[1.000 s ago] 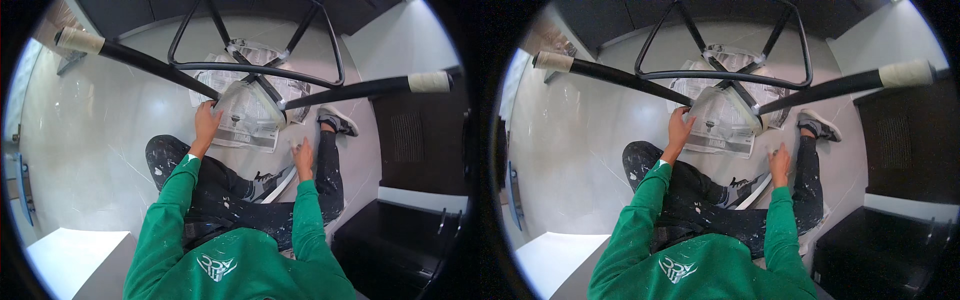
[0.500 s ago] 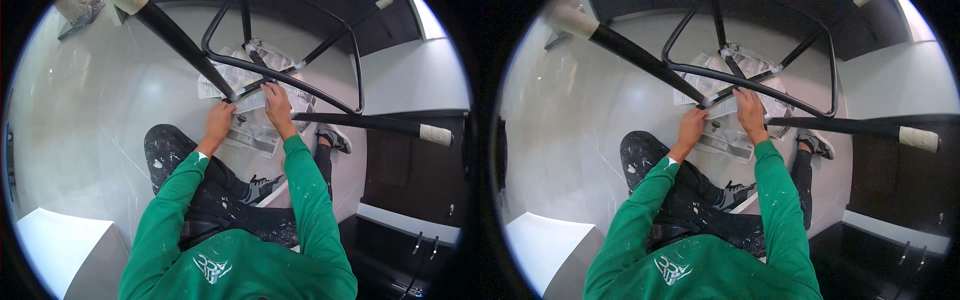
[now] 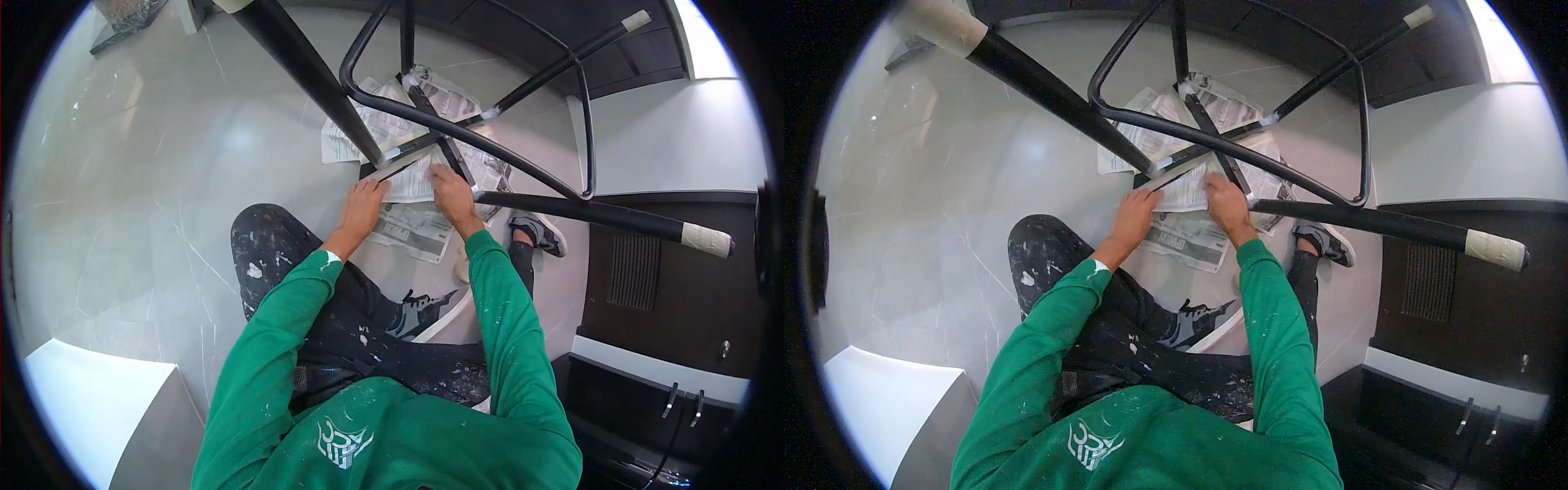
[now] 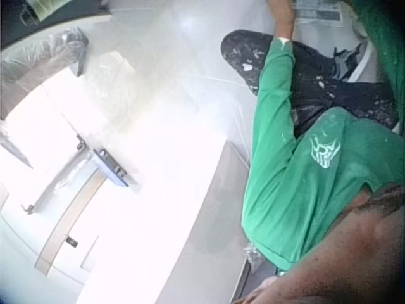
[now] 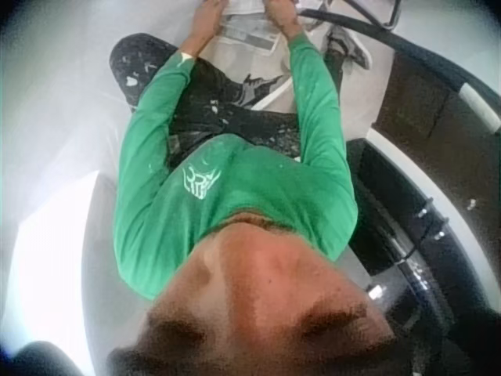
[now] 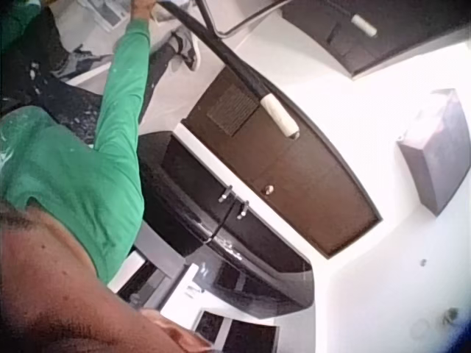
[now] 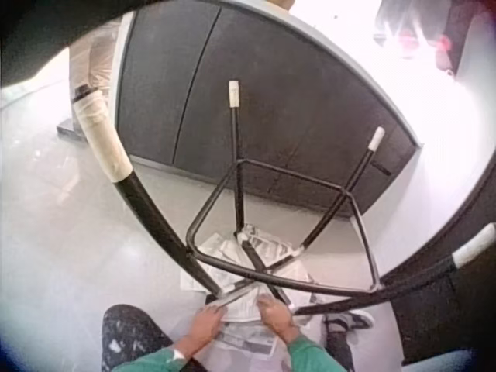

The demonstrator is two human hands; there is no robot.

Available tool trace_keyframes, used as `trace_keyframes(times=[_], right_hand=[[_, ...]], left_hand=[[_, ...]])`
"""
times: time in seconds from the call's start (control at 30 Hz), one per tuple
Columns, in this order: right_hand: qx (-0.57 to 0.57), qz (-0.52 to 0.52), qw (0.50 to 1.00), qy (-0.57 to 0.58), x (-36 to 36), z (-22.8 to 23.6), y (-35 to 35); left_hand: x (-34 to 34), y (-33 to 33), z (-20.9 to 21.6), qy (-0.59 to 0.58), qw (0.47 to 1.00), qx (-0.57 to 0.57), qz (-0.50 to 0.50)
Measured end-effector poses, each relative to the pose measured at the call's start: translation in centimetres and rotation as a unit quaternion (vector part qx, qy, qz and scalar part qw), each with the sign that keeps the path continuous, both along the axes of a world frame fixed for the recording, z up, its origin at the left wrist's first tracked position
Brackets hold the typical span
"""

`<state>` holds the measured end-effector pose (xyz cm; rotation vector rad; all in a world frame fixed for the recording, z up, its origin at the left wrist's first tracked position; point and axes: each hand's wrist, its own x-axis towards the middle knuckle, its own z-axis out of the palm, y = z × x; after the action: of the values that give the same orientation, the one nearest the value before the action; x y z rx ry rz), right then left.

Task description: The person applies newspaper to the underside of a chair seat and secures it with tape while sitting on the floor.

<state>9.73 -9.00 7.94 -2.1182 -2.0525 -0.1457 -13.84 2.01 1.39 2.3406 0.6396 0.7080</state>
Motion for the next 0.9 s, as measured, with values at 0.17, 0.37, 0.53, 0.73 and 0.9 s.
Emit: trace_keyframes(times=[0.17,0.37,0.53,0.73,0.9], right_hand=[[0.139,-0.12,0.977,0.106,-2.0,2.6,2.2],[0.044,0.002,0.996,0.071,-2.0,2.3,3.3],[-0.085,-0.071,0.994,-0.024,-3.8,1.5,2.0],[-0.022,-0.005,0.999,-0.039,-3.8,2.0,2.5],[-0.072,0.02,0.994,-0.073,-3.1,1.0,2.2]], left_hand=[[-0.7,0.2,-0.2,0.028,1.0,0.004,0.002],[-0.1,0.3,0.2,0.014,1.0,-0.01,0.017],[-0.6,0.3,0.1,-0.007,1.0,-0.003,0.005],[-0.3,0.7,-0.7,-0.009,1.0,-0.008,-0.008],[-0.1,0.5,-1.0,-0.007,1.0,0.008,-0.002]])
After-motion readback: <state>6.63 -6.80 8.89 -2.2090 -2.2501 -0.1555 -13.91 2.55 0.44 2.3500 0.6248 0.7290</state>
